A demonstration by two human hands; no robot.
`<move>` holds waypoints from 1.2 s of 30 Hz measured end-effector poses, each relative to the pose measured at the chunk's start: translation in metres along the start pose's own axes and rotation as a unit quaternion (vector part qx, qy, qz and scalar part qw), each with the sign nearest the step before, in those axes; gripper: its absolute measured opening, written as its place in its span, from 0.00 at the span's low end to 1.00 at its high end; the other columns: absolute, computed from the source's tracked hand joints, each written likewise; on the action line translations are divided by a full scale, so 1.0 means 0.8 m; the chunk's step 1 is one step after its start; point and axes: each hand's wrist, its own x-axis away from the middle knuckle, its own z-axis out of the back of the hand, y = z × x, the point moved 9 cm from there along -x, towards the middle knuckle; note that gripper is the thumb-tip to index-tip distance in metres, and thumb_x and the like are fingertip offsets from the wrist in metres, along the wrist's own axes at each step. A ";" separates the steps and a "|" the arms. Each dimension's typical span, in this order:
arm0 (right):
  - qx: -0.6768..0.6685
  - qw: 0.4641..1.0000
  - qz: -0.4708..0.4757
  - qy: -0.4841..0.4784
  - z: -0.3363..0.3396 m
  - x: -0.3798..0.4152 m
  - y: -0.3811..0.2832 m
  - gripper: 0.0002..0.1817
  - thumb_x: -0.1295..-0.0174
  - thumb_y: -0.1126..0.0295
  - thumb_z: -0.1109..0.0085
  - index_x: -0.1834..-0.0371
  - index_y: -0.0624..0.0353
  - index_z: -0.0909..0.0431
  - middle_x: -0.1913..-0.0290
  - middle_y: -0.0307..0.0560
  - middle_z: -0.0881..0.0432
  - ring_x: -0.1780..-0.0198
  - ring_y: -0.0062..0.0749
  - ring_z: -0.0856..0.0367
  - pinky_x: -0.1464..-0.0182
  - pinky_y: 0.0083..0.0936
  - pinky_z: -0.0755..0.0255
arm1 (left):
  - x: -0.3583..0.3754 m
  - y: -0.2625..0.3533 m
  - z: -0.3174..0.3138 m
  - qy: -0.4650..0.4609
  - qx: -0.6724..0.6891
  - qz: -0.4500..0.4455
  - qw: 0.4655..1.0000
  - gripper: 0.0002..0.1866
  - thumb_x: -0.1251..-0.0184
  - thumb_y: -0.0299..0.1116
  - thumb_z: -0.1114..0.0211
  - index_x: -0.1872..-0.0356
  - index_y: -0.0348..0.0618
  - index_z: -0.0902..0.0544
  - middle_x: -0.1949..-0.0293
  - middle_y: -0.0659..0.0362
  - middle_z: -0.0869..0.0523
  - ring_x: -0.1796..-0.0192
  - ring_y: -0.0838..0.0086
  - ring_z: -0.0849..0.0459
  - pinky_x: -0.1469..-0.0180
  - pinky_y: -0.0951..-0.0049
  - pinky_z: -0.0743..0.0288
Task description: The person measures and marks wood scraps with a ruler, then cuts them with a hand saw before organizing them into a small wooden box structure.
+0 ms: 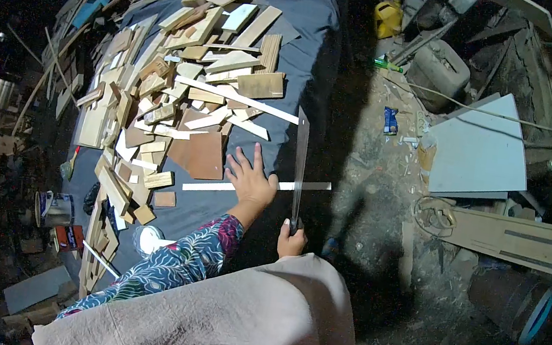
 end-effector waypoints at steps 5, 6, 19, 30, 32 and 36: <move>0.000 1.000 0.003 0.022 -0.006 0.007 0.009 0.14 0.51 0.62 0.43 0.72 0.63 0.27 0.79 0.55 0.25 0.76 0.51 0.25 0.73 0.36 0.33 | 0.001 -0.001 0.003 -0.002 0.008 -0.001 1.000 0.41 0.55 0.45 0.47 0.36 0.55 0.54 0.37 0.40 0.58 0.36 0.43 0.64 0.40 0.45 0.66; 0.020 0.999 0.015 0.035 -0.005 0.006 0.010 0.14 0.51 0.61 0.43 0.72 0.63 0.26 0.79 0.55 0.25 0.76 0.52 0.26 0.73 0.37 0.33 | 0.001 0.000 0.003 -0.007 0.011 -0.001 1.000 0.41 0.55 0.45 0.47 0.36 0.55 0.54 0.37 0.40 0.58 0.36 0.43 0.64 0.40 0.45 0.66; 0.040 0.999 0.015 0.004 -0.027 -0.019 0.023 0.15 0.51 0.61 0.43 0.70 0.63 0.27 0.78 0.57 0.25 0.75 0.54 0.26 0.74 0.38 0.34 | -0.001 -0.002 0.002 0.016 0.029 -0.006 0.999 0.42 0.56 0.45 0.47 0.36 0.54 0.54 0.38 0.38 0.57 0.37 0.40 0.62 0.41 0.43 0.65; 0.007 0.998 0.061 -0.014 -0.032 -0.040 -0.014 0.14 0.47 0.61 0.48 0.72 0.63 0.29 0.79 0.57 0.26 0.77 0.51 0.27 0.75 0.37 0.36 | -0.001 -0.003 0.001 0.003 0.024 -0.001 1.000 0.42 0.56 0.45 0.47 0.36 0.54 0.54 0.38 0.38 0.58 0.36 0.42 0.63 0.40 0.45 0.65; 0.048 0.996 0.071 0.005 -0.021 -0.023 -0.003 0.14 0.49 0.62 0.45 0.71 0.64 0.28 0.78 0.58 0.25 0.75 0.55 0.27 0.73 0.37 0.33 | 0.001 -0.004 0.002 0.003 0.025 -0.003 1.000 0.42 0.56 0.45 0.47 0.36 0.54 0.54 0.38 0.38 0.58 0.36 0.42 0.63 0.40 0.45 0.65; 0.020 1.000 0.005 -0.006 0.004 0.004 0.027 0.17 0.50 0.57 0.42 0.71 0.61 0.29 0.80 0.48 0.26 0.77 0.37 0.25 0.73 0.33 0.33 | 0.001 -0.001 0.005 -0.012 0.015 -0.002 1.000 0.41 0.55 0.45 0.48 0.36 0.54 0.54 0.38 0.39 0.58 0.36 0.42 0.63 0.40 0.45 0.65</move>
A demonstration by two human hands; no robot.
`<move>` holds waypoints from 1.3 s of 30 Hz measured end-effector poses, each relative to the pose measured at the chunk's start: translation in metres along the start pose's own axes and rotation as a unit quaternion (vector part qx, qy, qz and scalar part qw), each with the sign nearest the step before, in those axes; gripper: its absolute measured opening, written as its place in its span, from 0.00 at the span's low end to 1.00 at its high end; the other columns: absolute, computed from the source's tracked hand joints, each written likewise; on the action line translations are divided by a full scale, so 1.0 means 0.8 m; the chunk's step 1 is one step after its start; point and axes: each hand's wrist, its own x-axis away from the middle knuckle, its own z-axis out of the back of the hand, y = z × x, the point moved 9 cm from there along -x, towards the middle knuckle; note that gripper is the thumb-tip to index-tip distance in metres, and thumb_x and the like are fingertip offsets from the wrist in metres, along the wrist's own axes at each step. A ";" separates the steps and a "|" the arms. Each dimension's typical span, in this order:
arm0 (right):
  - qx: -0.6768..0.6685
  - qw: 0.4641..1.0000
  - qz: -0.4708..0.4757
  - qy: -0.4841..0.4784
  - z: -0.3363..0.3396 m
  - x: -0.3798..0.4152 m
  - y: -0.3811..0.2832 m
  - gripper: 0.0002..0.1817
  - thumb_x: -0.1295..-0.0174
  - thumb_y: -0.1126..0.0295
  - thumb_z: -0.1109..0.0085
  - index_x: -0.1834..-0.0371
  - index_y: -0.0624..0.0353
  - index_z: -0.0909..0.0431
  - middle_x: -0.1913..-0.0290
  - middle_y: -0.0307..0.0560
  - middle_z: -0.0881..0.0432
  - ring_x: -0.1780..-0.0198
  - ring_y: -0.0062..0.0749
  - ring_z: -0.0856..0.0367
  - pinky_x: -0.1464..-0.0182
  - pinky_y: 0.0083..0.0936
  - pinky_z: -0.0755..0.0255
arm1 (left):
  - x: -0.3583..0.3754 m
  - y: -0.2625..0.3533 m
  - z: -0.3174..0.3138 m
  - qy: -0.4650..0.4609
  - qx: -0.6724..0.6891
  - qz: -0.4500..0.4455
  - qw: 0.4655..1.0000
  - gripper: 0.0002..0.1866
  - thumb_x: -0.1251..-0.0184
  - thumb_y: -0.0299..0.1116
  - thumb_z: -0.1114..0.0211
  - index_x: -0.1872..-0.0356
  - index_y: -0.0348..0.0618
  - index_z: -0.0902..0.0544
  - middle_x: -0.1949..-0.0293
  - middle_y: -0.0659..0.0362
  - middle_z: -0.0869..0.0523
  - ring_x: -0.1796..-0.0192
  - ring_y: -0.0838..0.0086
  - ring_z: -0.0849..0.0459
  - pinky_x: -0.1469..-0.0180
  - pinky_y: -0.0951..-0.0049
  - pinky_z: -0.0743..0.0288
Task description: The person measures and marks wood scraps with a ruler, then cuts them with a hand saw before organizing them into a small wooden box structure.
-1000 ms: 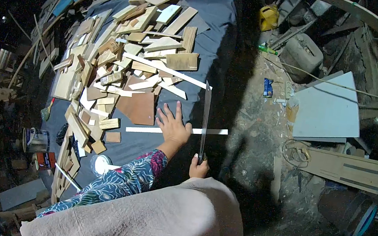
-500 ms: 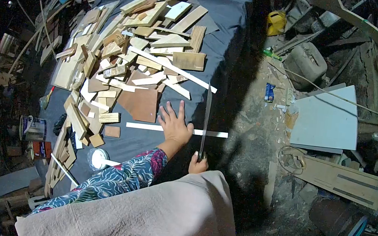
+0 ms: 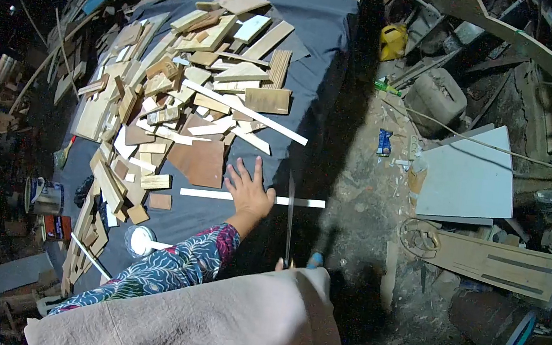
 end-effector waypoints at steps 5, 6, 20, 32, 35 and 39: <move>0.133 0.980 -0.147 -0.014 0.077 -0.027 -0.026 0.17 0.52 0.58 0.40 0.70 0.60 0.29 0.79 0.44 0.26 0.77 0.31 0.26 0.74 0.31 0.34 | 0.001 0.000 -0.001 0.010 0.011 -0.002 1.000 0.41 0.55 0.45 0.48 0.36 0.54 0.54 0.37 0.40 0.58 0.36 0.42 0.64 0.40 0.45 0.66; 0.157 0.972 -0.174 -0.018 0.089 -0.035 -0.025 0.17 0.52 0.58 0.39 0.70 0.60 0.29 0.79 0.44 0.26 0.77 0.30 0.27 0.74 0.30 0.34 | 0.001 0.000 -0.002 0.008 0.008 -0.006 1.000 0.41 0.53 0.48 0.49 0.36 0.54 0.54 0.37 0.40 0.58 0.36 0.42 0.64 0.40 0.45 0.67; -0.445 0.830 -0.252 -0.222 0.014 -0.119 -0.034 0.20 0.48 0.73 0.42 0.52 0.61 0.35 0.68 0.46 0.24 0.88 0.18 0.40 0.86 0.18 0.43 | 0.011 -0.011 -0.002 -0.114 0.061 -0.077 0.989 0.51 0.60 0.69 0.47 0.36 0.54 0.55 0.38 0.37 0.66 0.37 0.39 0.73 0.42 0.42 0.75; -0.407 0.878 -0.236 -0.084 0.055 -0.092 -0.091 0.14 0.41 0.59 0.53 0.67 0.60 0.37 0.84 0.41 0.34 0.91 0.20 0.42 0.90 0.19 0.46 | 0.069 0.007 0.046 0.125 0.161 -0.390 0.898 0.14 0.54 0.25 0.42 0.62 0.46 0.25 0.62 0.58 0.26 0.59 0.63 0.28 0.58 0.64 0.35; -0.302 0.925 -0.226 -0.049 0.081 -0.055 -0.101 0.18 0.38 0.53 0.63 0.67 0.59 0.37 0.87 0.37 0.39 0.92 0.20 0.42 0.92 0.17 0.47 | 0.062 0.004 0.039 0.085 0.139 -0.366 0.916 0.15 0.54 0.26 0.43 0.60 0.46 0.26 0.65 0.57 0.27 0.61 0.63 0.28 0.61 0.65 0.34; -0.178 0.969 -0.161 -0.057 0.095 -0.014 -0.109 0.14 0.38 0.59 0.58 0.70 0.61 0.37 0.88 0.37 0.37 0.91 0.21 0.40 0.91 0.19 0.46 | 0.059 0.010 0.044 0.088 0.131 -0.386 0.909 0.16 0.55 0.25 0.44 0.61 0.47 0.26 0.67 0.57 0.28 0.63 0.63 0.29 0.61 0.66 0.36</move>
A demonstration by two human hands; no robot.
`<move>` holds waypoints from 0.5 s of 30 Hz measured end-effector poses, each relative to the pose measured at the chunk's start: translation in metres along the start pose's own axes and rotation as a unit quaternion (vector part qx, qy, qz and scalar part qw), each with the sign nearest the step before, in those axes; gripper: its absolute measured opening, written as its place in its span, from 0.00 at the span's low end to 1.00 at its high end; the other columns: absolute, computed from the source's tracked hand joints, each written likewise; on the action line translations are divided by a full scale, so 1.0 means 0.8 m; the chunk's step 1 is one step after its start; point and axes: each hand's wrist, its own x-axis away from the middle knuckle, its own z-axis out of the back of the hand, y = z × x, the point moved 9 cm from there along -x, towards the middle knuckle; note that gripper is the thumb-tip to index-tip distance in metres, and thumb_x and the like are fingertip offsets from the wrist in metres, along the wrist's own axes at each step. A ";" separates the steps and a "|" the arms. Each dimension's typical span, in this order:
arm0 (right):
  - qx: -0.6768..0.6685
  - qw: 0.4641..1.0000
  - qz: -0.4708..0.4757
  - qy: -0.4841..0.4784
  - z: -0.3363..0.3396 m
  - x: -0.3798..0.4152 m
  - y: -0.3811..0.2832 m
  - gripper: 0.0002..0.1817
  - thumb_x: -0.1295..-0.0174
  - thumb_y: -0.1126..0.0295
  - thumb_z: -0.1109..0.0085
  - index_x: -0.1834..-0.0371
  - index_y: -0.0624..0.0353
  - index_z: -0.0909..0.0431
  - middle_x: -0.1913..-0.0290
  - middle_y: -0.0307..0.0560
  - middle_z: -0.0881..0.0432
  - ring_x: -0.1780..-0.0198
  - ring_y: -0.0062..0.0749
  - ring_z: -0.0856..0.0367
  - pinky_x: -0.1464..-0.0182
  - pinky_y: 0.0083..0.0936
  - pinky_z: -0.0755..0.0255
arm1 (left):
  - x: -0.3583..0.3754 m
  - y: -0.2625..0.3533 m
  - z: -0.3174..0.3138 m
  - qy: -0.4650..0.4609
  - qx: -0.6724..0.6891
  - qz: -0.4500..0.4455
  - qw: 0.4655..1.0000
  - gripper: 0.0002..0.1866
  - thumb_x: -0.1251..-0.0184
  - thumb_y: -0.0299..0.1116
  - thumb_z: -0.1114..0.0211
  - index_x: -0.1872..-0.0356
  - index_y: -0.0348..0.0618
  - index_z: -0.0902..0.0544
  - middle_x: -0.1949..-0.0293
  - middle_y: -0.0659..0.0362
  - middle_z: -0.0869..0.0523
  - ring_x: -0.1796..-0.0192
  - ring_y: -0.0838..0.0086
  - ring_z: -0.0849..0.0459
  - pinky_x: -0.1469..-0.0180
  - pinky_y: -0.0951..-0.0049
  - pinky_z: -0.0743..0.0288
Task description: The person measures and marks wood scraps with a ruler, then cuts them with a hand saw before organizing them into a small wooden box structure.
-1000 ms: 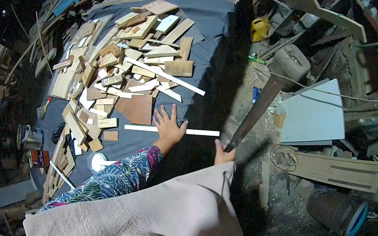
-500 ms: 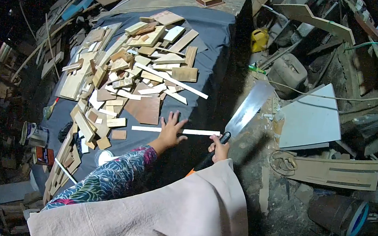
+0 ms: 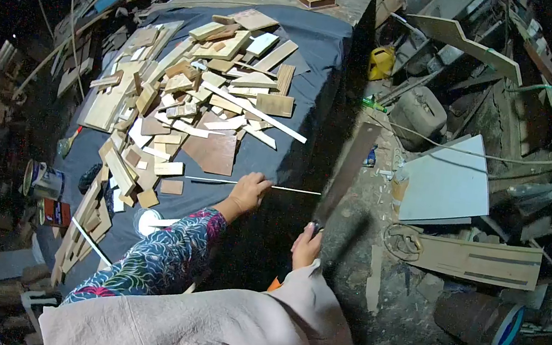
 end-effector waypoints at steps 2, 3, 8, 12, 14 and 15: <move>0.052 0.999 0.004 0.004 0.001 0.011 0.009 0.16 0.39 0.59 0.56 0.75 0.61 0.36 0.88 0.40 0.34 0.89 0.22 0.35 0.87 0.20 0.42 | -0.001 0.003 0.004 -0.008 -0.006 0.005 1.000 0.16 0.56 0.25 0.44 0.61 0.48 0.26 0.67 0.57 0.29 0.63 0.63 0.29 0.61 0.66 0.36; 0.050 0.999 0.004 0.003 0.002 0.012 0.020 0.17 0.40 0.58 0.55 0.77 0.62 0.35 0.87 0.42 0.32 0.88 0.25 0.33 0.85 0.22 0.39 | -0.003 0.001 0.003 -0.018 -0.003 0.016 1.000 0.16 0.55 0.25 0.44 0.61 0.48 0.26 0.66 0.57 0.28 0.62 0.64 0.29 0.60 0.67 0.36; 0.178 0.979 0.095 0.030 0.015 0.002 0.039 0.17 0.44 0.59 0.49 0.73 0.65 0.31 0.80 0.53 0.26 0.80 0.39 0.27 0.75 0.32 0.34 | 0.002 0.005 0.005 -0.040 -0.043 -0.048 0.997 0.15 0.54 0.28 0.45 0.61 0.47 0.27 0.65 0.58 0.28 0.60 0.64 0.29 0.59 0.68 0.36; 0.176 0.961 0.205 0.056 0.002 0.000 -0.005 0.17 0.48 0.60 0.44 0.73 0.67 0.28 0.78 0.54 0.24 0.77 0.41 0.26 0.72 0.31 0.34 | 0.025 0.006 -0.008 -0.102 -0.055 -0.057 0.992 0.17 0.52 0.30 0.46 0.57 0.47 0.28 0.60 0.56 0.27 0.58 0.62 0.29 0.57 0.66 0.35; 0.179 0.958 0.212 0.075 -0.001 -0.017 -0.010 0.19 0.50 0.58 0.41 0.73 0.67 0.28 0.78 0.53 0.24 0.77 0.41 0.26 0.72 0.31 0.34 | 0.031 0.007 0.010 -0.046 0.018 -0.045 0.998 0.18 0.50 0.30 0.45 0.54 0.46 0.29 0.57 0.54 0.27 0.58 0.60 0.28 0.56 0.65 0.35; 0.173 0.955 0.224 0.092 -0.002 -0.027 -0.013 0.20 0.52 0.57 0.39 0.73 0.67 0.28 0.77 0.53 0.24 0.76 0.41 0.26 0.72 0.31 0.34 | 0.033 -0.005 0.016 -0.001 0.050 -0.024 0.998 0.16 0.50 0.29 0.45 0.56 0.45 0.28 0.59 0.54 0.26 0.59 0.59 0.28 0.57 0.65 0.34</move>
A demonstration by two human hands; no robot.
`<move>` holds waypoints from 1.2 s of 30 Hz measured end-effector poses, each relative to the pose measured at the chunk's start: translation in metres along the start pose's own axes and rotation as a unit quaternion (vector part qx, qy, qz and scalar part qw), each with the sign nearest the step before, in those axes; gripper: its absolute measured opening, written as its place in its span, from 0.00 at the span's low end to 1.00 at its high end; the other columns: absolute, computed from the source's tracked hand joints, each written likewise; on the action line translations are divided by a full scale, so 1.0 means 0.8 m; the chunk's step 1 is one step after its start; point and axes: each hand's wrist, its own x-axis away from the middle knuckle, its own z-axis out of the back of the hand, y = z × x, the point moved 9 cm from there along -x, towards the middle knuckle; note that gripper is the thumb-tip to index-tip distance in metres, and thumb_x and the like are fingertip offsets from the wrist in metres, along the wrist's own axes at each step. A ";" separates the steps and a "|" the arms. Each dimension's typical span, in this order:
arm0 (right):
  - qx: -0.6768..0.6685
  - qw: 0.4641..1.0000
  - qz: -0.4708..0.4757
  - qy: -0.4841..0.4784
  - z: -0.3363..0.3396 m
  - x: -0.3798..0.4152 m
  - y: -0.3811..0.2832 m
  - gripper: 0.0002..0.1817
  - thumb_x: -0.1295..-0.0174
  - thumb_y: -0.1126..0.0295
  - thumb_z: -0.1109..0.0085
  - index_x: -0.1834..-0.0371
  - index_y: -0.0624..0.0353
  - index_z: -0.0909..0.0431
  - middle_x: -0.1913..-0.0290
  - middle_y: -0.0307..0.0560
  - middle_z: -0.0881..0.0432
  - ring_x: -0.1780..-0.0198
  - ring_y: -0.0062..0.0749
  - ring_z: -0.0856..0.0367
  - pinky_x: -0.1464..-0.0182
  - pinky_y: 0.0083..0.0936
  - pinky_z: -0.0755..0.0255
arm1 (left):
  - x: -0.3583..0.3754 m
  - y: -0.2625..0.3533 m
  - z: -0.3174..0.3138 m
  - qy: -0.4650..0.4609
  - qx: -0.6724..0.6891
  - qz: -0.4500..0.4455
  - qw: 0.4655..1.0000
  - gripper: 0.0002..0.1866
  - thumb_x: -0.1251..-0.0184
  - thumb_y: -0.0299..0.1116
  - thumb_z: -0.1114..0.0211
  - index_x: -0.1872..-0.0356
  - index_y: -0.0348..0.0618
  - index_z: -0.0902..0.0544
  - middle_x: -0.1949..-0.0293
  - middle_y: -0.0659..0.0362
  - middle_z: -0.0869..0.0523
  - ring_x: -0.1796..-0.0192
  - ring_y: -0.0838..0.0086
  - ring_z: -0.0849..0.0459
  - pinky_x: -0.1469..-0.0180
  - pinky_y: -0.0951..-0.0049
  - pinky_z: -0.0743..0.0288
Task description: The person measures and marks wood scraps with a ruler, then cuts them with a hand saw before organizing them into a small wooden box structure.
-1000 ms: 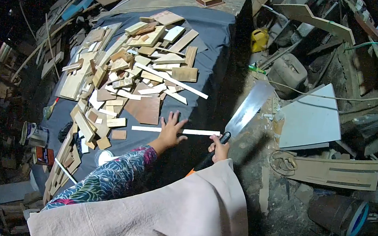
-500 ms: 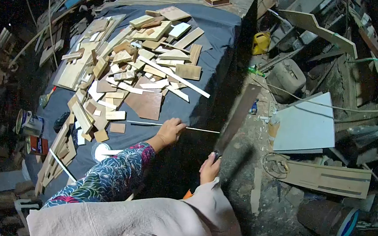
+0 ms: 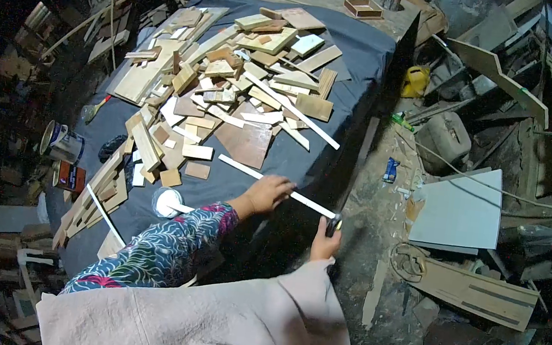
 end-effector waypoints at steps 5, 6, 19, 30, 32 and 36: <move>-0.083 0.993 -0.089 -0.013 -0.029 -0.044 0.047 0.15 0.54 0.63 0.36 0.76 0.62 0.32 0.82 0.43 0.28 0.85 0.29 0.30 0.82 0.25 0.39 | 0.006 -0.041 -0.012 -0.118 -0.047 0.100 0.987 0.10 0.50 0.29 0.46 0.64 0.47 0.25 0.64 0.56 0.27 0.57 0.62 0.28 0.56 0.65 0.33; -0.159 0.973 -0.158 -0.056 -0.043 -0.044 0.052 0.14 0.53 0.67 0.37 0.78 0.59 0.34 0.83 0.39 0.30 0.88 0.24 0.33 0.86 0.21 0.43 | 0.004 -0.039 -0.008 -0.121 -0.048 0.102 0.986 0.10 0.50 0.29 0.46 0.64 0.47 0.25 0.64 0.56 0.27 0.57 0.62 0.28 0.56 0.65 0.33; -0.367 0.906 -0.208 -0.033 -0.021 -0.015 -0.012 0.15 0.53 0.82 0.43 0.72 0.57 0.41 0.82 0.39 0.35 0.87 0.18 0.38 0.86 0.15 0.44 | -0.010 -0.062 0.015 -0.256 -0.072 0.197 0.944 0.14 0.51 0.30 0.44 0.59 0.50 0.29 0.58 0.55 0.27 0.55 0.60 0.26 0.54 0.61 0.34; -0.351 0.914 -0.188 -0.072 -0.021 0.008 -0.005 0.14 0.53 0.80 0.41 0.74 0.56 0.39 0.82 0.37 0.34 0.87 0.16 0.38 0.86 0.14 0.44 | 0.001 -0.034 0.055 -0.112 -0.167 -0.004 0.979 0.10 0.51 0.34 0.43 0.66 0.46 0.30 0.67 0.58 0.27 0.64 0.63 0.25 0.61 0.65 0.33; -0.360 0.909 -0.195 -0.074 -0.022 0.010 -0.010 0.13 0.52 0.78 0.41 0.75 0.56 0.39 0.82 0.37 0.34 0.88 0.17 0.38 0.86 0.14 0.45 | 0.006 -0.037 0.053 -0.122 -0.163 0.008 0.979 0.10 0.51 0.33 0.44 0.66 0.46 0.30 0.67 0.57 0.27 0.65 0.62 0.24 0.63 0.65 0.32; -0.368 0.906 -0.204 -0.057 -0.028 0.000 -0.015 0.13 0.50 0.73 0.41 0.75 0.55 0.40 0.83 0.38 0.33 0.89 0.17 0.39 0.86 0.14 0.45 | 0.014 -0.037 0.047 -0.157 -0.148 0.040 0.976 0.10 0.51 0.32 0.44 0.66 0.44 0.31 0.68 0.55 0.26 0.68 0.60 0.23 0.68 0.63 0.29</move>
